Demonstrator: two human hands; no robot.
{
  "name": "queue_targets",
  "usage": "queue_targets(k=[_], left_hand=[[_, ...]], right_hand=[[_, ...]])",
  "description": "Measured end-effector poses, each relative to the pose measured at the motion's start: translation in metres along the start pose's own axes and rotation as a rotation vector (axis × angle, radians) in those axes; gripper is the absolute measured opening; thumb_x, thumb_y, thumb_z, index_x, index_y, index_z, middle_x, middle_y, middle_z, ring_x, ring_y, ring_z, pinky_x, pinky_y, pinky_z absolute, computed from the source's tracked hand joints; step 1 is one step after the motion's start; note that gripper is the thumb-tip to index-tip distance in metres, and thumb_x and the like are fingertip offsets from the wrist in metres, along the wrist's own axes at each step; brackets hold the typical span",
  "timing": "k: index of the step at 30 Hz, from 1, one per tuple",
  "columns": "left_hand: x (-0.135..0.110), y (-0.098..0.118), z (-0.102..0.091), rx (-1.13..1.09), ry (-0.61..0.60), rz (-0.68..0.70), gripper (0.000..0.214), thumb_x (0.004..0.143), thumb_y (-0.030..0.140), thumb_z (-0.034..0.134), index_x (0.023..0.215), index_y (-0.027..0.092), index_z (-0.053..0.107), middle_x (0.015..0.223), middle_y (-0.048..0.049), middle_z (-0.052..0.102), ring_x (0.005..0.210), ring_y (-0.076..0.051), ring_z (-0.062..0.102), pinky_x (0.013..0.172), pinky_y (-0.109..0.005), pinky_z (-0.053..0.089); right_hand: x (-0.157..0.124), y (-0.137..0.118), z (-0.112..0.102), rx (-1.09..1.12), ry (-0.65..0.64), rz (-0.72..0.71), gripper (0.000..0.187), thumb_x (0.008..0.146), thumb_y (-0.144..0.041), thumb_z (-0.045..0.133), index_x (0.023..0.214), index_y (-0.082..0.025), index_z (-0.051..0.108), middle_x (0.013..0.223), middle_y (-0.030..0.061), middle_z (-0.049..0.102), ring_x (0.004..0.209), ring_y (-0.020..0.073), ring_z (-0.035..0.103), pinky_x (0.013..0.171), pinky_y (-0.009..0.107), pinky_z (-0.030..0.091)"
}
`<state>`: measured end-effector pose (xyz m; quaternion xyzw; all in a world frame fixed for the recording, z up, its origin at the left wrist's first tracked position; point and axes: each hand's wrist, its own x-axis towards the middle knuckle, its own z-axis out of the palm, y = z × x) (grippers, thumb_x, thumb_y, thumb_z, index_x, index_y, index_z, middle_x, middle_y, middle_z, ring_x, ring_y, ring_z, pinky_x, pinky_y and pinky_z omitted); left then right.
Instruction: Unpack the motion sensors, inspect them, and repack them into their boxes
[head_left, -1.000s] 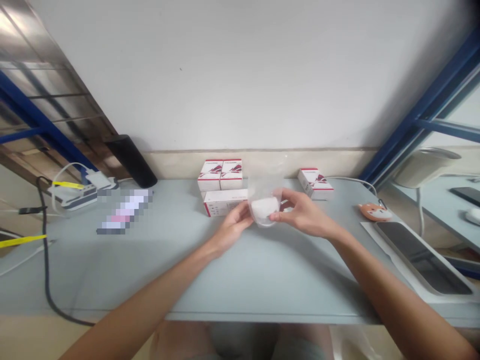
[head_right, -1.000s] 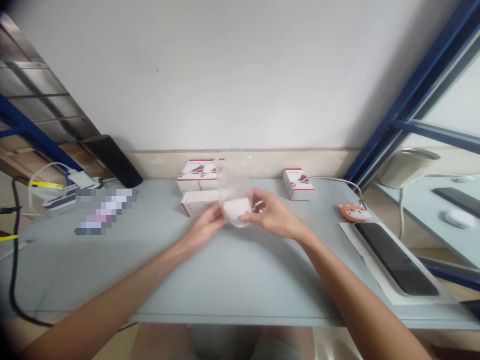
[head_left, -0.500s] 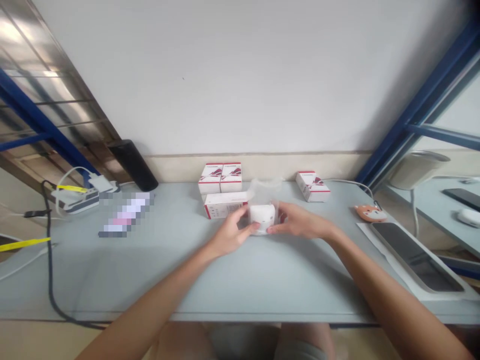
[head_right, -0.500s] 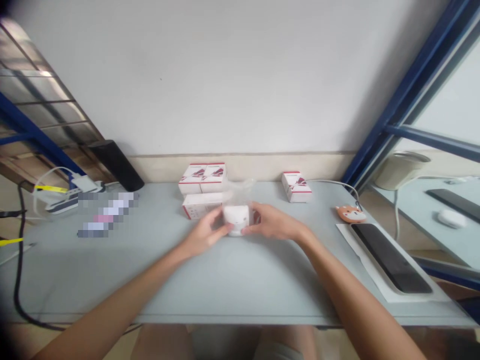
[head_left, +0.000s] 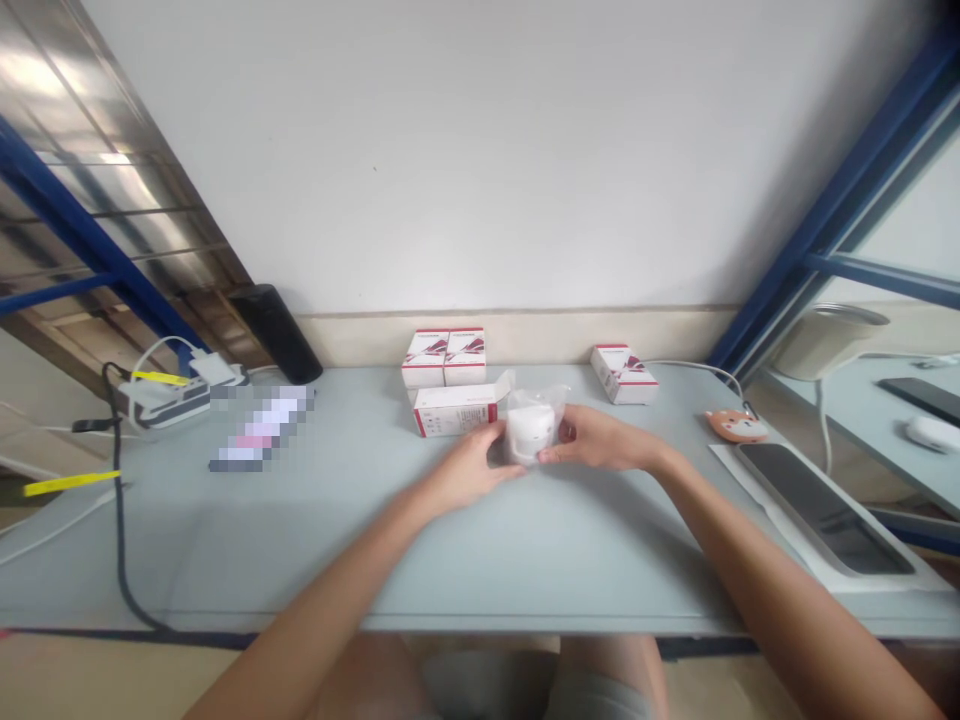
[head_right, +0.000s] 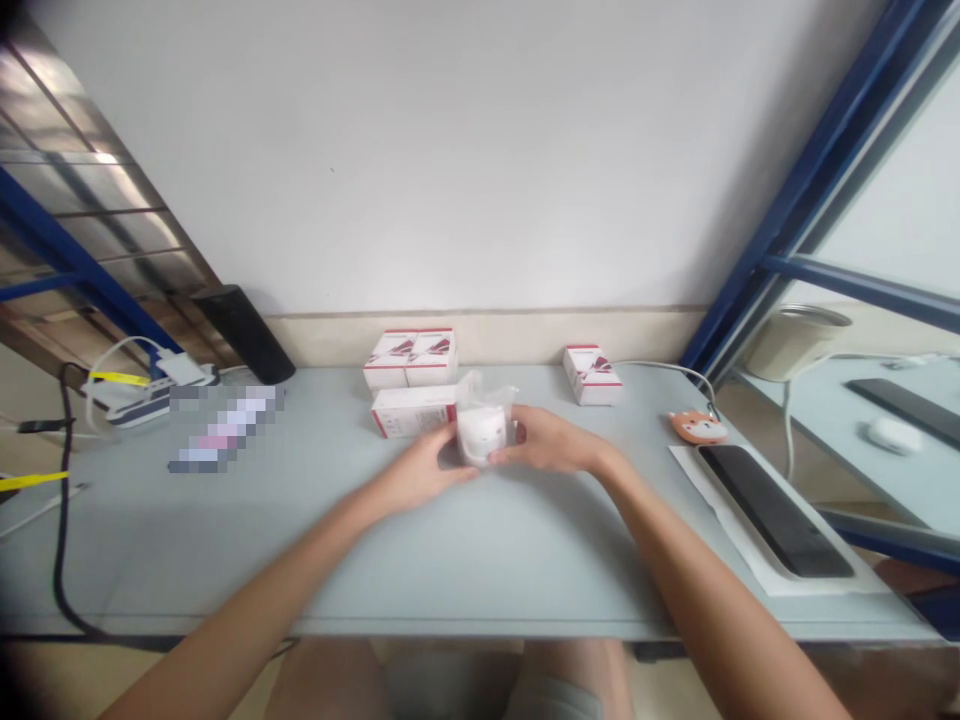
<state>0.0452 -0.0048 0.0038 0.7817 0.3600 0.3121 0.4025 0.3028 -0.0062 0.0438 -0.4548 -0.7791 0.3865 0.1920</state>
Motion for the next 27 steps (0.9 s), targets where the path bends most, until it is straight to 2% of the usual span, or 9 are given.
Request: queue_targets(k=[2,4,8,14,17,23,27], left_hand=[[-0.001,0.002,0.000,-0.036,0.019,0.016,0.077,0.080,0.040,0.086,0.150,0.025,0.055,0.150,-0.0136,0.062,0.139,-0.038,0.056,0.116,-0.053,0.045],[-0.002,0.005,-0.001,-0.068,0.027,0.048,0.079,0.084,0.043,0.083,0.154,0.024,0.049,0.153,-0.0144,0.059,0.139,-0.036,0.056,0.115,-0.050,0.047],[0.000,0.006,-0.004,-0.060,0.021,0.047,0.060,0.093,0.048,0.072,0.144,0.020,0.059,0.141,-0.0144,0.068,0.130,-0.035,0.063,0.111,-0.049,0.049],[0.002,-0.003,-0.003,-0.015,-0.056,-0.039,0.059,0.087,0.049,0.078,0.137,0.021,0.065,0.137,-0.0114,0.071,0.126,-0.035,0.066,0.110,-0.049,0.050],[0.001,-0.001,-0.003,0.004,-0.064,-0.038,0.055,0.088,0.049,0.077,0.133,0.021,0.067,0.137,-0.0110,0.071,0.128,-0.035,0.065,0.111,-0.048,0.049],[-0.001,0.008,-0.001,-0.009,0.008,0.074,0.065,0.082,0.047,0.083,0.137,0.019,0.062,0.139,-0.0145,0.068,0.127,-0.034,0.064,0.109,-0.047,0.049],[-0.001,0.008,0.004,0.005,0.076,0.050,0.055,0.085,0.048,0.080,0.130,0.020,0.067,0.131,-0.0125,0.072,0.119,-0.032,0.067,0.104,-0.046,0.052]], right_hand=[[0.001,0.002,0.002,0.035,-0.022,-0.016,0.049,0.084,-0.051,0.077,0.123,-0.021,0.070,0.108,0.0055,0.076,0.089,0.0232,0.065,0.077,0.032,0.049],[0.002,0.004,0.003,0.049,-0.035,-0.039,0.049,0.085,-0.050,0.076,0.124,-0.022,0.069,0.112,0.0057,0.076,0.093,0.0242,0.067,0.079,0.033,0.051],[0.004,0.008,0.006,0.019,-0.039,-0.086,0.054,0.084,-0.049,0.078,0.130,-0.023,0.067,0.124,0.0066,0.075,0.104,0.0266,0.068,0.087,0.035,0.052],[0.003,0.006,0.010,-0.043,-0.065,-0.075,0.060,0.081,-0.047,0.082,0.134,-0.024,0.065,0.133,0.0076,0.071,0.117,0.0314,0.067,0.099,0.041,0.052],[0.002,0.001,0.015,-0.069,-0.052,-0.096,0.059,0.081,-0.039,0.082,0.135,-0.025,0.065,0.135,0.0069,0.071,0.120,0.0312,0.067,0.104,0.042,0.050],[0.003,-0.005,0.024,-0.086,-0.011,-0.114,0.045,0.084,-0.028,0.077,0.128,-0.025,0.069,0.131,0.0071,0.073,0.114,0.0306,0.069,0.098,0.042,0.053],[0.002,-0.005,0.024,-0.103,0.000,-0.108,0.036,0.084,-0.028,0.076,0.120,-0.024,0.071,0.125,0.0086,0.075,0.108,0.0315,0.070,0.093,0.043,0.054]])
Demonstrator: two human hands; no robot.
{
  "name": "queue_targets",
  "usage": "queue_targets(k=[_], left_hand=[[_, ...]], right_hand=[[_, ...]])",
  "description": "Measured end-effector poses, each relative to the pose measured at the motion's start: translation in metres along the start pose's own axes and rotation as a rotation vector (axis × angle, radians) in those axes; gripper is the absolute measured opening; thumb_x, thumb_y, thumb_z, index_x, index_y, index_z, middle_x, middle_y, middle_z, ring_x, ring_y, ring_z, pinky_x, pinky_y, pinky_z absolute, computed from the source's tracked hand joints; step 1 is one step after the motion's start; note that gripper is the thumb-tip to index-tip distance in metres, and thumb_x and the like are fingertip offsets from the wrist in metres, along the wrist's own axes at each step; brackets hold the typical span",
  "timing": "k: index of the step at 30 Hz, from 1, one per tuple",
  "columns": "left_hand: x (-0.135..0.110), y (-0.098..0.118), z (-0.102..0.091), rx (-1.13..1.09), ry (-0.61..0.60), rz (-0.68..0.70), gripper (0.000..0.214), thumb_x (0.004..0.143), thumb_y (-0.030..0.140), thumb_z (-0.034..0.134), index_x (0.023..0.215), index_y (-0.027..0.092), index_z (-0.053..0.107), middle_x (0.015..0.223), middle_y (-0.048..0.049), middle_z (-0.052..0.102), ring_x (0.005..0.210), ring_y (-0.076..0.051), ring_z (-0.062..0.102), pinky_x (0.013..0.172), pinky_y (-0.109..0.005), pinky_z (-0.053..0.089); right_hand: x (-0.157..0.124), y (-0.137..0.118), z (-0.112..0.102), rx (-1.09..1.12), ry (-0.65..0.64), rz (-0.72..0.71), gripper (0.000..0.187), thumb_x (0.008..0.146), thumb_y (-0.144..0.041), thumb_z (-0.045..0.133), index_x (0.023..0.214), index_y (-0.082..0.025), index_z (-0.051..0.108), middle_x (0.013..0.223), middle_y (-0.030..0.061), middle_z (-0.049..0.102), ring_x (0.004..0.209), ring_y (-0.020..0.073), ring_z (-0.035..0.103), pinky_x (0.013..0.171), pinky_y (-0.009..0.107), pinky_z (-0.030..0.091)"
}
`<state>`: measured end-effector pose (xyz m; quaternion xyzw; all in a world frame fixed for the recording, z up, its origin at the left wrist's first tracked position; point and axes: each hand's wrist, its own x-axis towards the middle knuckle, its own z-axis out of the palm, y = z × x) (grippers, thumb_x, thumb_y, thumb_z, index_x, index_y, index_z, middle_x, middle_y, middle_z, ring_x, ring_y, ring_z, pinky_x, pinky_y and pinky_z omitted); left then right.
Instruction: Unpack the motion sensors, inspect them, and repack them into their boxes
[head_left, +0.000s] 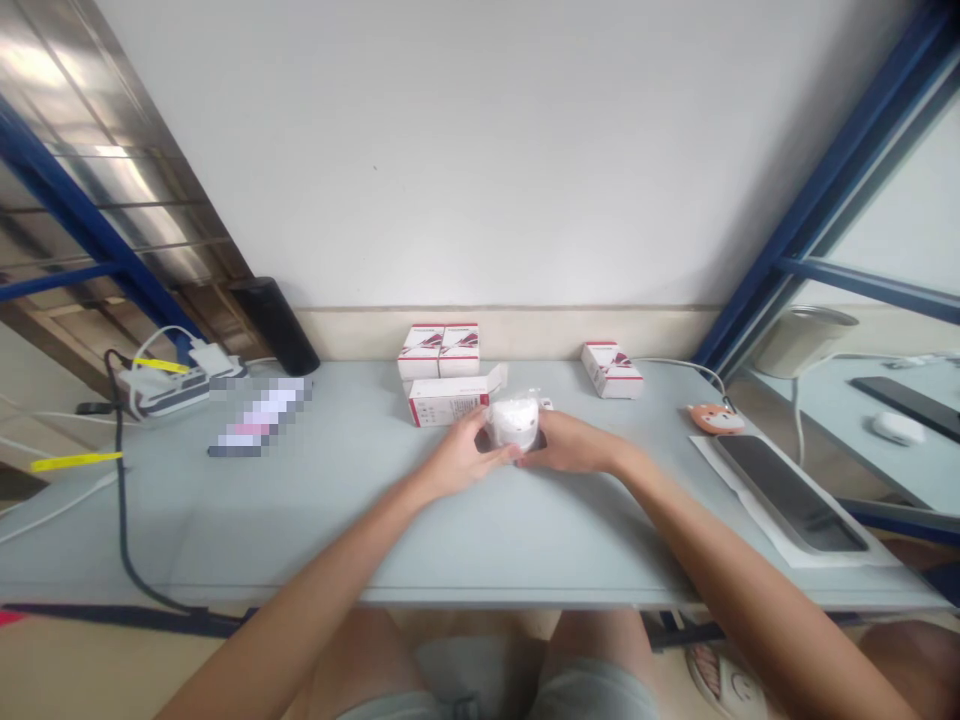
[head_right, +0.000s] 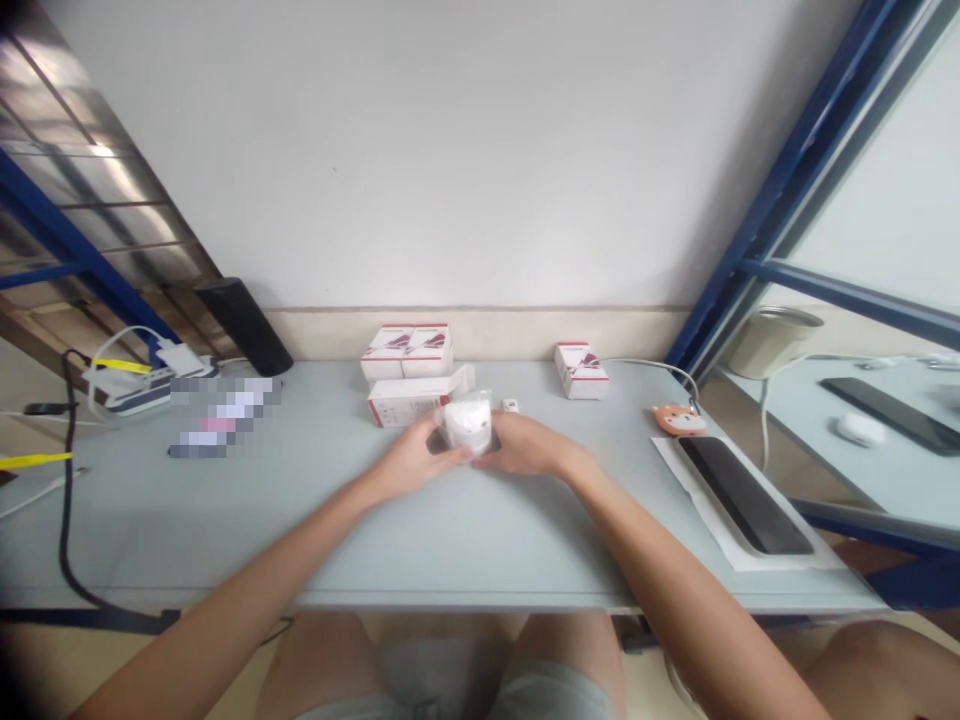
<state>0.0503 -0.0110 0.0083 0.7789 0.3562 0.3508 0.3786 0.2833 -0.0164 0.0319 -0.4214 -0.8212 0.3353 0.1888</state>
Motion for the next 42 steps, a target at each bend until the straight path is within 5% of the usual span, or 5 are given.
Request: queue_targets(k=[10,17,23,31,42], left_hand=[[0.008,0.000,-0.011,-0.546,0.266,-0.125,0.046,0.082,0.047,0.085,0.113,0.016,0.074,0.115,-0.0111,0.078,0.106,-0.027,0.073,0.093,-0.036,0.056],[0.010,0.007,-0.018,-0.976,0.231,-0.213,0.037,0.084,0.033,0.084,0.117,0.018,0.074,0.124,-0.0099,0.077,0.112,-0.026,0.073,0.101,-0.041,0.057],[0.008,0.010,-0.019,-1.090,0.258,-0.276,0.037,0.085,0.022,0.080,0.121,0.018,0.073,0.125,-0.0088,0.077,0.113,-0.024,0.072,0.107,-0.043,0.058],[0.009,0.013,-0.025,-1.001,0.273,-0.237,0.042,0.083,0.022,0.081,0.123,0.019,0.069,0.130,-0.0094,0.074,0.120,-0.027,0.070,0.109,-0.047,0.056],[-0.001,0.018,-0.012,-0.401,0.306,0.025,0.110,0.072,0.032,0.093,0.160,0.036,0.027,0.153,-0.0122,0.052,0.134,-0.030,0.059,0.107,-0.043,0.056]], right_hand=[[0.002,-0.016,-0.005,0.174,0.214,-0.069,0.039,0.093,-0.047,0.068,0.122,-0.020,0.067,0.119,0.0094,0.071,0.091,0.0218,0.064,0.086,0.038,0.052],[0.005,-0.023,-0.008,0.518,0.448,-0.023,0.042,0.090,-0.046,0.071,0.122,-0.021,0.064,0.086,0.0008,0.065,0.073,0.0163,0.059,0.072,0.033,0.051],[0.009,-0.022,-0.005,0.506,0.747,0.002,0.035,0.093,-0.052,0.064,0.115,-0.025,0.061,0.109,0.0046,0.063,0.084,0.0168,0.062,0.069,0.030,0.053],[0.007,-0.022,0.006,0.618,0.468,-0.056,0.066,0.088,-0.060,0.072,0.140,-0.030,0.044,0.107,0.0021,0.062,0.080,0.0163,0.066,0.072,0.033,0.057],[0.005,-0.023,-0.009,1.056,0.483,0.116,0.024,0.076,-0.033,0.084,0.089,-0.019,0.069,0.088,0.0017,0.066,0.065,0.0112,0.054,0.066,0.030,0.051]])
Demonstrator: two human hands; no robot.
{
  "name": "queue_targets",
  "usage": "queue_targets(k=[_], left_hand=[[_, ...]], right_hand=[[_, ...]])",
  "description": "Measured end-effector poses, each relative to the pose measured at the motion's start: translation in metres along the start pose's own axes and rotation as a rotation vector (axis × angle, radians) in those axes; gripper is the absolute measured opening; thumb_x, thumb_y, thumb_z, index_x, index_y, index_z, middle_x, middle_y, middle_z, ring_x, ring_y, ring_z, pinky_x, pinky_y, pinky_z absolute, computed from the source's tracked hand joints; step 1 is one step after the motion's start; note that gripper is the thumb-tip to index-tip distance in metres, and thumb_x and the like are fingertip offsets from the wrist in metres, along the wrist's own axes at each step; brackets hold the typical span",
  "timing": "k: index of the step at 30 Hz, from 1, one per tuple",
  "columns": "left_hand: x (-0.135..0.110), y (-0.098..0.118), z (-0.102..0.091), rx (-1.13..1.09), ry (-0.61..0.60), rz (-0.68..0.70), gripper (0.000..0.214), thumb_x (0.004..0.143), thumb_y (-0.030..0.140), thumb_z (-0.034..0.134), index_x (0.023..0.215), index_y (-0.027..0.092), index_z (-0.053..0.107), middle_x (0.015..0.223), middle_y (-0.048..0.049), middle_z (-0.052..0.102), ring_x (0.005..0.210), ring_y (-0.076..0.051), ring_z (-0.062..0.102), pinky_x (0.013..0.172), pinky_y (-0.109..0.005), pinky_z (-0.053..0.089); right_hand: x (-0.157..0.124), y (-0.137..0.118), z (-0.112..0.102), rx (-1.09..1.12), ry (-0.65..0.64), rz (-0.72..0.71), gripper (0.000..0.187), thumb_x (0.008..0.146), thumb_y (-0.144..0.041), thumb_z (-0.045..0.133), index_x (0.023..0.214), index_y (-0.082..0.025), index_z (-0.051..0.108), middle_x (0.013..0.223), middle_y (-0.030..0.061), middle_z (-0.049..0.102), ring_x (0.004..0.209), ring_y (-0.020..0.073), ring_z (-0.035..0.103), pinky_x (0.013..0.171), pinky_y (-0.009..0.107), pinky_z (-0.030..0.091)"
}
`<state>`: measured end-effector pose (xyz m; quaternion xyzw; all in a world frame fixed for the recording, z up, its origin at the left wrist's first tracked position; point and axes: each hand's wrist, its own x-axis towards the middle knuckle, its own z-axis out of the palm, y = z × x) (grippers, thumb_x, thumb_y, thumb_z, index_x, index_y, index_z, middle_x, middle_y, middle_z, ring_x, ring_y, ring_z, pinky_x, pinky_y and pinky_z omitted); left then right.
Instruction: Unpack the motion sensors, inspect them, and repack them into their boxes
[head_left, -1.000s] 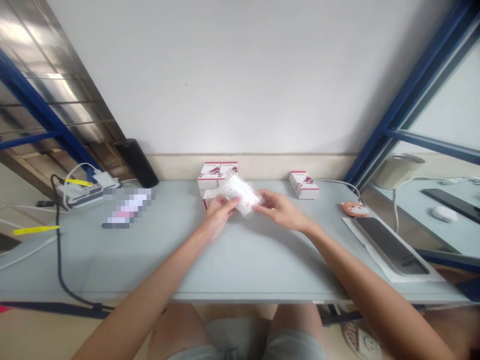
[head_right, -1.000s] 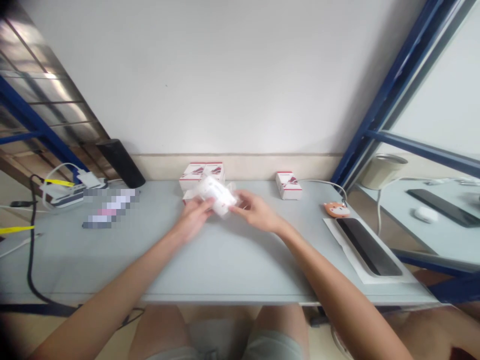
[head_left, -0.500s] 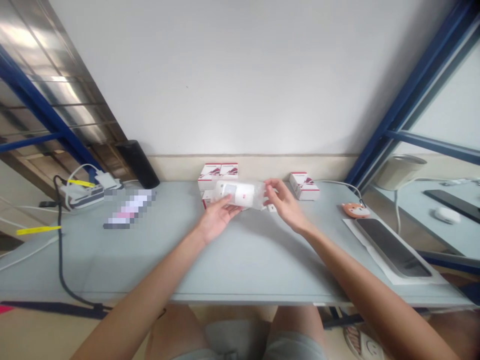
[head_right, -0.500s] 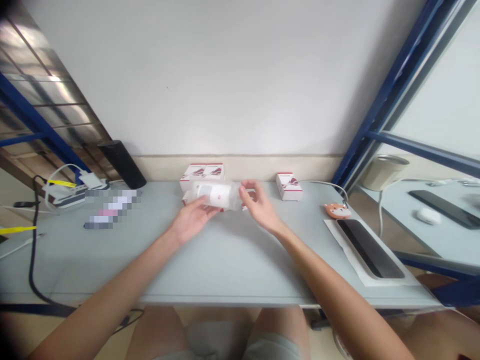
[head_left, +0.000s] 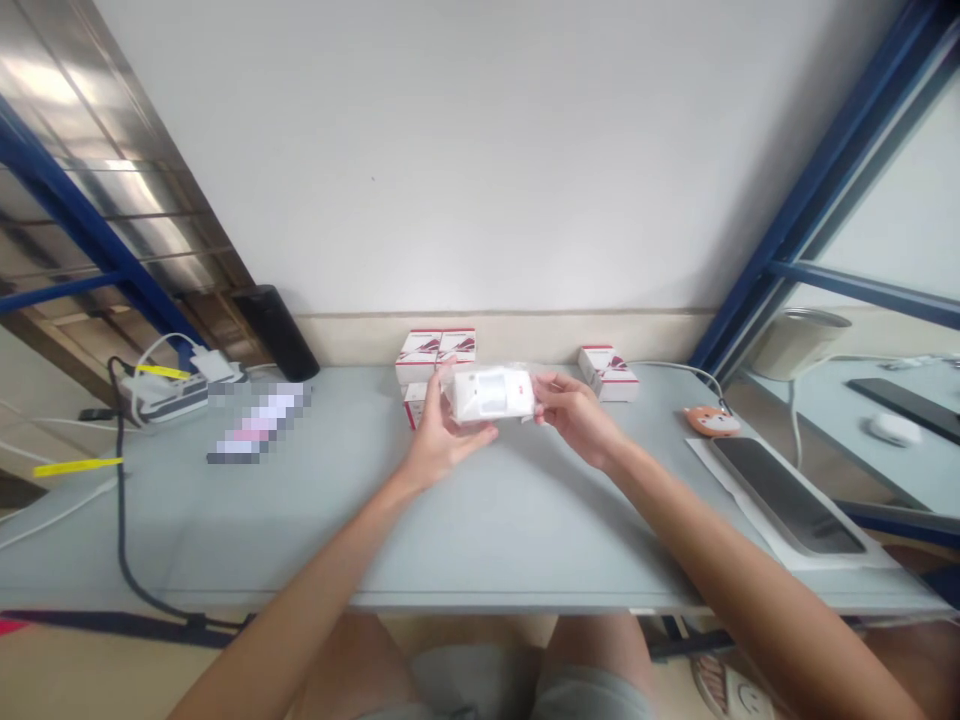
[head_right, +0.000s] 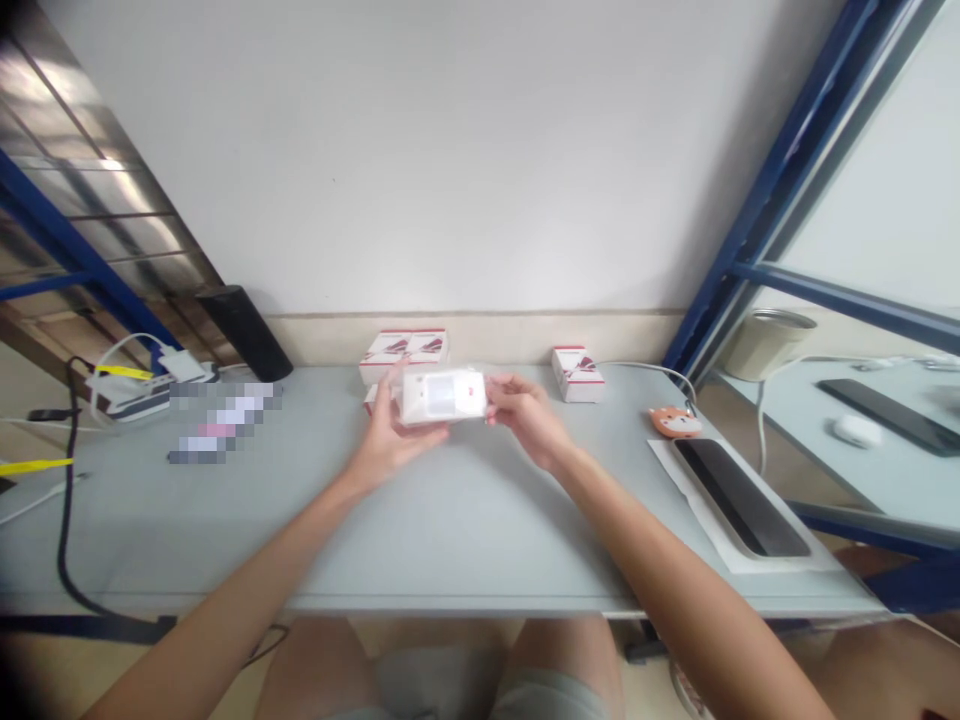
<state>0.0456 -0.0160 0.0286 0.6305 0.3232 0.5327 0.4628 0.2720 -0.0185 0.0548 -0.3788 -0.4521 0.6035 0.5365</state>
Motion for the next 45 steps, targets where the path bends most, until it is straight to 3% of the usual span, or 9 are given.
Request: queue_targets(k=[4,9,14,23,27,30,34,40,45], left_hand=[[0.002,-0.002,-0.006,0.247,0.113,0.213,0.097,0.073,0.036,0.093,0.153,0.031,0.039,0.148,-0.0131,0.055,0.137,-0.031,0.056,0.113,-0.042,0.049],[0.003,-0.002,-0.015,0.576,0.153,0.372,0.053,0.076,0.043,0.090,0.122,0.029,0.067,0.137,-0.0106,0.063,0.134,-0.032,0.057,0.118,-0.045,0.042],[-0.003,0.002,-0.014,0.632,0.179,0.287,0.051,0.075,0.050,0.088,0.117,0.026,0.071,0.116,-0.0080,0.075,0.107,-0.028,0.067,0.102,-0.038,0.050],[-0.002,0.002,-0.010,0.209,-0.021,-0.148,0.058,0.093,0.057,0.066,0.139,0.022,0.065,0.095,-0.0046,0.077,0.067,-0.017,0.066,0.059,-0.026,0.049],[0.001,0.007,-0.008,-0.202,-0.212,-0.445,0.065,0.098,0.054,0.060,0.158,0.032,0.047,0.102,-0.0048,0.077,0.056,-0.015,0.064,0.044,-0.025,0.046],[0.001,0.013,-0.009,-0.417,-0.321,-0.594,0.068,0.102,0.050,0.051,0.166,0.037,0.030,0.081,-0.0008,0.074,0.044,-0.015,0.060,0.040,-0.026,0.047],[-0.001,0.018,-0.014,-0.600,-0.435,-0.597,0.069,0.106,0.046,0.045,0.168,0.032,0.021,0.061,-0.0004,0.068,0.045,-0.018,0.062,0.049,-0.026,0.049],[-0.002,0.015,-0.018,-0.754,-0.469,-0.476,0.085,0.081,0.030,0.081,0.158,0.022,0.044,0.109,-0.0132,0.078,0.098,-0.025,0.075,0.088,-0.034,0.056],[-0.001,0.004,-0.010,-0.450,-0.298,-0.368,0.046,0.091,0.034,0.078,0.131,0.019,0.061,0.084,-0.0053,0.076,0.076,-0.019,0.073,0.077,-0.032,0.054]], right_hand=[[0.005,0.001,-0.010,0.042,-0.076,0.119,0.021,0.074,-0.025,0.082,0.091,-0.020,0.070,0.080,0.0010,0.062,0.065,0.0128,0.053,0.063,0.029,0.050],[0.004,0.001,-0.012,0.010,-0.104,0.065,0.029,0.076,-0.034,0.085,0.084,-0.022,0.061,0.076,-0.0011,0.059,0.064,0.0126,0.052,0.063,0.029,0.048],[0.000,-0.001,-0.006,-0.198,-0.079,-0.159,0.042,0.083,-0.056,0.080,0.083,-0.023,0.054,0.069,-0.0034,0.059,0.061,0.0131,0.053,0.064,0.031,0.045],[0.004,0.008,-0.005,-0.646,-0.032,-0.274,0.055,0.091,-0.077,0.056,0.080,-0.023,0.050,0.068,-0.0026,0.053,0.062,0.0134,0.045,0.061,0.030,0.035],[0.002,0.005,-0.007,-0.587,-0.065,-0.227,0.053,0.093,-0.073,0.057,0.080,-0.022,0.050,0.068,-0.0043,0.046,0.064,0.0129,0.040,0.062,0.029,0.032],[-0.001,0.002,-0.004,-0.408,-0.082,-0.139,0.052,0.092,-0.070,0.061,0.077,-0.023,0.047,0.065,-0.0060,0.041,0.061,0.0115,0.036,0.062,0.029,0.029],[-0.001,0.003,0.001,-0.206,-0.067,-0.035,0.052,0.087,-0.065,0.072,0.072,-0.022,0.046,0.063,-0.0067,0.037,0.060,0.0104,0.031,0.060,0.029,0.026],[0.007,0.015,-0.004,0.065,-0.011,0.142,0.045,0.070,-0.050,0.090,0.077,-0.020,0.056,0.070,-0.0056,0.042,0.062,0.0095,0.034,0.058,0.027,0.030],[0.009,0.021,-0.004,0.042,0.048,0.104,0.047,0.070,-0.053,0.088,0.073,-0.021,0.054,0.069,-0.0051,0.043,0.061,0.0097,0.034,0.057,0.027,0.029]])
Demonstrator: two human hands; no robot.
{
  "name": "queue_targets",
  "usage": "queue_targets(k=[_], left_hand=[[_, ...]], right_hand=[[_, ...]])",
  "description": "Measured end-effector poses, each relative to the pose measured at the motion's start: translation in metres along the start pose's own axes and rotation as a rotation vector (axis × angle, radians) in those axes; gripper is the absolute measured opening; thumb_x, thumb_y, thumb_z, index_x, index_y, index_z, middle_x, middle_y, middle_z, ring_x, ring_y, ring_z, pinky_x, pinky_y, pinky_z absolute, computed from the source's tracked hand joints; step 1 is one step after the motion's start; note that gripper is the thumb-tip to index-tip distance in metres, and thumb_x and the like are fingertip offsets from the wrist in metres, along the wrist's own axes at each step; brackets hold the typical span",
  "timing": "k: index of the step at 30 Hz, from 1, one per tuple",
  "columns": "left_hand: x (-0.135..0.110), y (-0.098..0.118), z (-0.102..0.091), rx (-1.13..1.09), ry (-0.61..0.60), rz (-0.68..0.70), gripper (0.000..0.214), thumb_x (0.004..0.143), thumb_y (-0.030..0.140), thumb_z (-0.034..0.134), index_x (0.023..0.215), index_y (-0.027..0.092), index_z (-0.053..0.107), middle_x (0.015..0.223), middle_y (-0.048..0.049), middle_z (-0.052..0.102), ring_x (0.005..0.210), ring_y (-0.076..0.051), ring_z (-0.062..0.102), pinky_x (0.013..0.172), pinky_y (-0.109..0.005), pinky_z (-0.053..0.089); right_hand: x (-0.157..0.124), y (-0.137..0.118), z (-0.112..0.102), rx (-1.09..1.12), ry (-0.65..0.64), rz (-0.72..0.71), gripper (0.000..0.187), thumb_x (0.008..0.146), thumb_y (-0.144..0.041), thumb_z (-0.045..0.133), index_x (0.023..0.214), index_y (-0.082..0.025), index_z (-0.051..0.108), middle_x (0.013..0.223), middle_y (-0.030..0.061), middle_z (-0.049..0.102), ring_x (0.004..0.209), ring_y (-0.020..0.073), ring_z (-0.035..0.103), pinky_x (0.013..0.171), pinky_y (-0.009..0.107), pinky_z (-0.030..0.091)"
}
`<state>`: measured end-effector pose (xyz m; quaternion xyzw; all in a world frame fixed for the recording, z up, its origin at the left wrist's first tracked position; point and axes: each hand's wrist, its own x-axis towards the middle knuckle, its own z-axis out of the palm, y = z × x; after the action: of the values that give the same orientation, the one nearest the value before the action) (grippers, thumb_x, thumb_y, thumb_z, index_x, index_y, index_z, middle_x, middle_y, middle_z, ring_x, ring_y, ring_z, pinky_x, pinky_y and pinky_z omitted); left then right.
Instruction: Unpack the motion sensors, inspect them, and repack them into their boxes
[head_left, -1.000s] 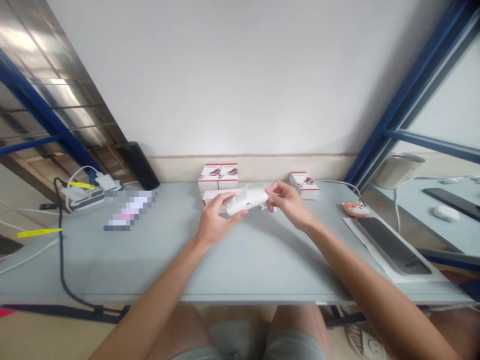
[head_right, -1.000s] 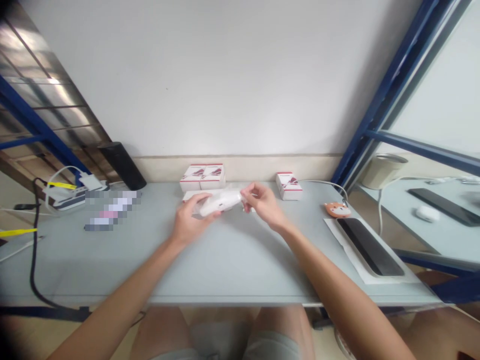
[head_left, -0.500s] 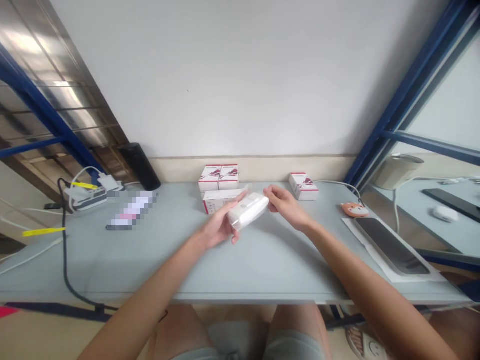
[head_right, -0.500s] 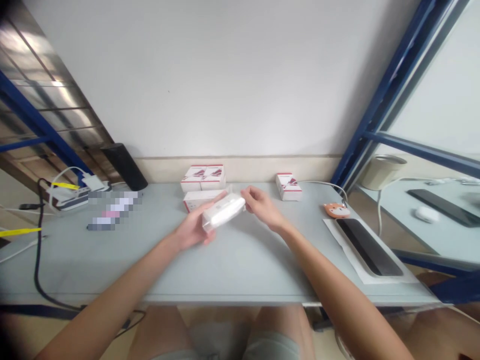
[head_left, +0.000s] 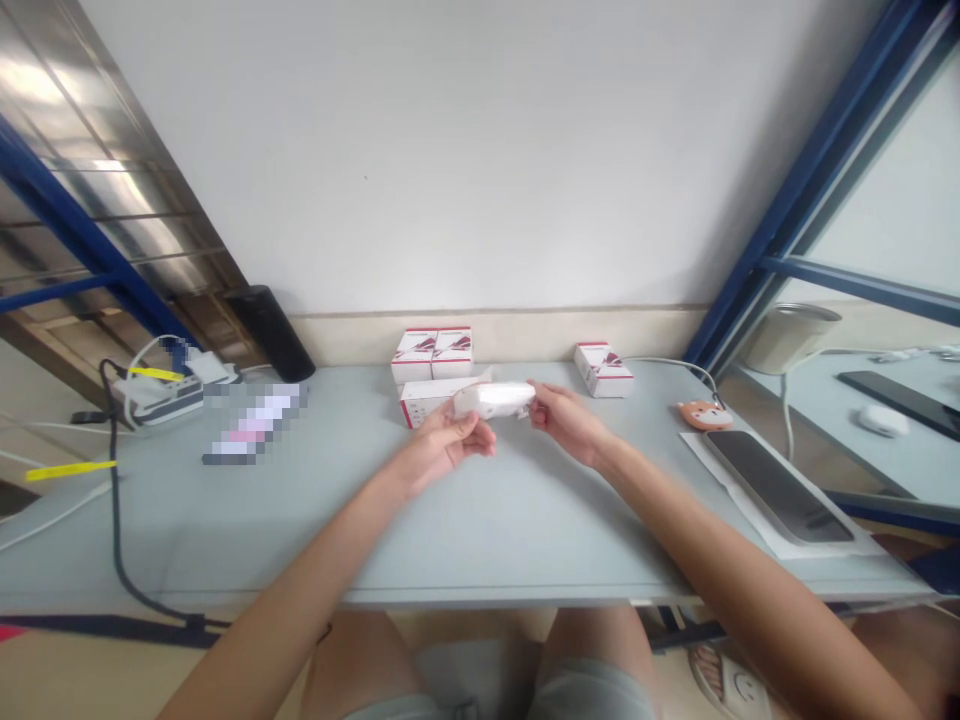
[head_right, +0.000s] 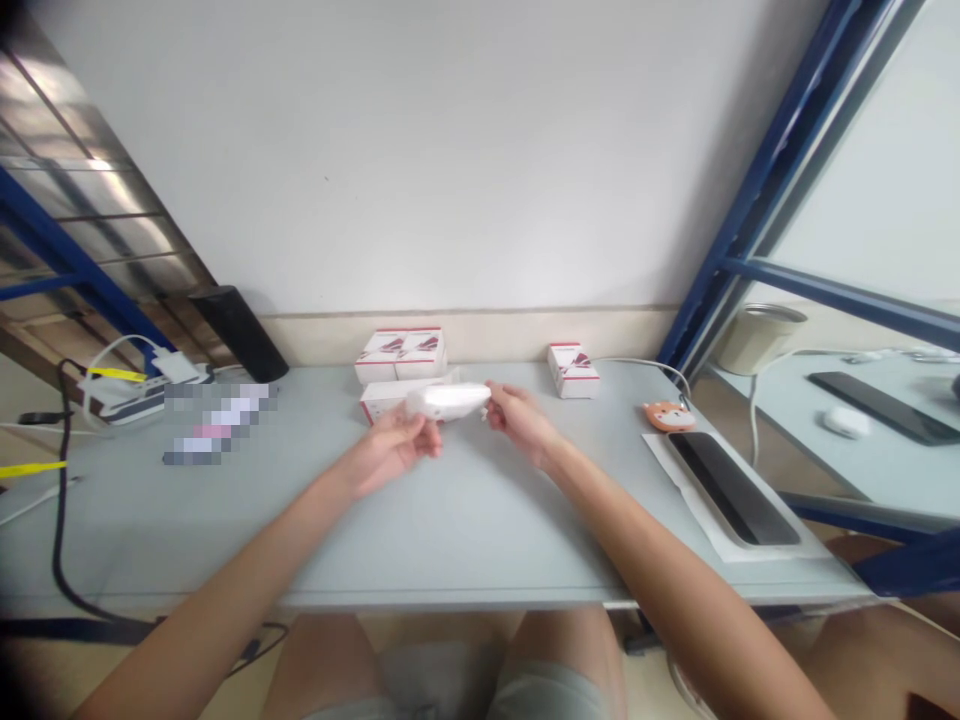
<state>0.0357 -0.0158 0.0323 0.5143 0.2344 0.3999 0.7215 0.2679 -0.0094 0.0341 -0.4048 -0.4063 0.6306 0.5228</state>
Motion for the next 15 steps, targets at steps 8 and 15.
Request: queue_targets(k=[8,15], left_hand=[[0.0027,-0.0032,-0.0010,0.575,0.207,0.214,0.052,0.090,0.067,0.069,0.099,0.016,0.064,0.069,-0.0019,0.066,0.064,-0.015,0.062,0.067,-0.027,0.047],[0.0017,0.0000,0.0029,0.517,0.182,0.088,0.058,0.092,0.070,0.061,0.079,0.014,0.068,0.069,-0.0066,0.068,0.063,-0.016,0.061,0.067,-0.029,0.049]], right_hand=[[-0.0048,0.0019,0.0091,-0.092,0.088,-0.148,0.048,0.077,-0.061,0.078,0.070,-0.023,0.049,0.066,-0.0045,0.041,0.059,0.0112,0.033,0.057,0.029,0.026],[-0.0042,0.0045,0.0051,-0.234,0.087,-0.322,0.048,0.087,-0.060,0.071,0.071,-0.023,0.044,0.065,-0.0051,0.040,0.061,0.0126,0.036,0.060,0.028,0.030]])
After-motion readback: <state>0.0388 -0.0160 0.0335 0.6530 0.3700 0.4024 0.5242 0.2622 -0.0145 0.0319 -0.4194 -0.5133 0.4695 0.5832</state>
